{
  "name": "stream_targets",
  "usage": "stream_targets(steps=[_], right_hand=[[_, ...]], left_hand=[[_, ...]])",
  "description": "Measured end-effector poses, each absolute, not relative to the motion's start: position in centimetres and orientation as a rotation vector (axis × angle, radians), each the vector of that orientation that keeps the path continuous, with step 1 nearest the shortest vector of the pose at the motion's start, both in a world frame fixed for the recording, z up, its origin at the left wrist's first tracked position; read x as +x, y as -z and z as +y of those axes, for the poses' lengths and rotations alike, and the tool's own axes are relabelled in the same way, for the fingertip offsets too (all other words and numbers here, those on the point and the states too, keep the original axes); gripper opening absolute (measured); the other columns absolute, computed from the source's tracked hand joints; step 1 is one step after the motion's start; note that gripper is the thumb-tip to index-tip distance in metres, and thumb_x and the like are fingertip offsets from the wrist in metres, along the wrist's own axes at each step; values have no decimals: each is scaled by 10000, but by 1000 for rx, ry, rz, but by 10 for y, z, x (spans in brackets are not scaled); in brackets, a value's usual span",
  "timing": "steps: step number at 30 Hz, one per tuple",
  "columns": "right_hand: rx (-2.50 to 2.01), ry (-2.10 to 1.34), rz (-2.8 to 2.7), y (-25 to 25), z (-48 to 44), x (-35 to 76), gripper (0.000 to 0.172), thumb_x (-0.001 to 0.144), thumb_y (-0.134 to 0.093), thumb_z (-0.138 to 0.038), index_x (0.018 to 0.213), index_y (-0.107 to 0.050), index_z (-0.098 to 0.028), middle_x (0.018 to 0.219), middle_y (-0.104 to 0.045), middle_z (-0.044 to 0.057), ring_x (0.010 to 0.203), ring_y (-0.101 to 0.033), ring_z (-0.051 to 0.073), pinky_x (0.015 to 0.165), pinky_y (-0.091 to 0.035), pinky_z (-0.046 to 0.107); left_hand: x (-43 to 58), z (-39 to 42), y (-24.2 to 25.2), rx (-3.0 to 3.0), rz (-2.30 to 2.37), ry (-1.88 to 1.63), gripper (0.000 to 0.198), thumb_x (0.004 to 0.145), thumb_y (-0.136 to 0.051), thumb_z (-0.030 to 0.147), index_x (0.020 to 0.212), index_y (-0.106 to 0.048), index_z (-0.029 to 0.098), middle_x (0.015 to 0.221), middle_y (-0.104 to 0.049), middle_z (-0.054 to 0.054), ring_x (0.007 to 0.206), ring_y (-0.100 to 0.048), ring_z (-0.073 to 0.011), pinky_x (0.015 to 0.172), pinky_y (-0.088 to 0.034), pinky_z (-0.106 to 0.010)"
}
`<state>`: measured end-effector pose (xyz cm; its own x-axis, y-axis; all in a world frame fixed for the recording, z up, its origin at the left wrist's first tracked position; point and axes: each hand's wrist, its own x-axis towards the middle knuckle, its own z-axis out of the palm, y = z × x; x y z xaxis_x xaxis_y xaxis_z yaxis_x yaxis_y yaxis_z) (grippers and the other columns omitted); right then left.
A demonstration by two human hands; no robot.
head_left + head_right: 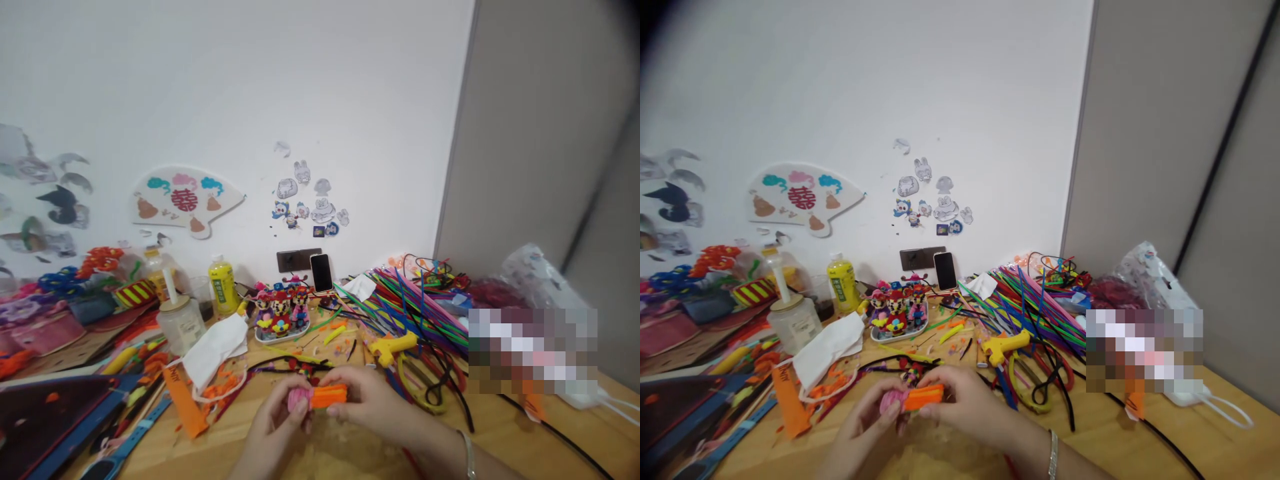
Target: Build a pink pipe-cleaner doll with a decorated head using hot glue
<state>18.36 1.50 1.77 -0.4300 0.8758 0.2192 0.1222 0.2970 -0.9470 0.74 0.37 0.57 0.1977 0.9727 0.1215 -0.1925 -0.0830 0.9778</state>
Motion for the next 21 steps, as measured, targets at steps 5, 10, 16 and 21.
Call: stream_targets(steps=[5, 10, 16, 21], right_hand=[[-855, -1420, -1565, -9, 10, 185, 284, 662, -661, -324, 876, -578, -156, 719, -569, -5, 579, -522, 103, 535, -438, 212], [-897, -1224, -1709, -10, 0, 186, 278, 703, -610, -372, 881, -588, -159, 791, -598, 38, 707, -554, 147, 621, -441, 242], [-863, -1124, -1797, -3, -3, 188, 288, 756, -549, -386, 935, -588, -164, 832, -642, 71, 743, -592, 168, 630, -460, 245], [-829, -1007, -1817, 9, -2, 186, 303, 793, -500, -420, 966, -571, -183, 848, -650, 72, 748, -602, 168, 665, -468, 252]], left_hand=[[5, -1, -3, 1311, 906, -1270, 228, 669, -650, 416, 763, -616, 211, 643, -550, 27, 569, -490, -131, 522, -390, -217], [-5, -2, 4, 1555, 913, -1200, 241, 719, -603, 415, 814, -619, 194, 710, -587, -6, 625, -535, -153, 570, -441, -240], [-14, -4, 8, 1962, 1024, -1249, 139, 782, -556, 312, 878, -619, 234, 784, -655, -17, 732, -606, -157, 670, -478, -216], [-16, 2, 2, 2358, 888, -1225, 179, 814, -504, 207, 979, -553, 254, 793, -671, -4, 739, -625, -128, 681, -485, -175]])
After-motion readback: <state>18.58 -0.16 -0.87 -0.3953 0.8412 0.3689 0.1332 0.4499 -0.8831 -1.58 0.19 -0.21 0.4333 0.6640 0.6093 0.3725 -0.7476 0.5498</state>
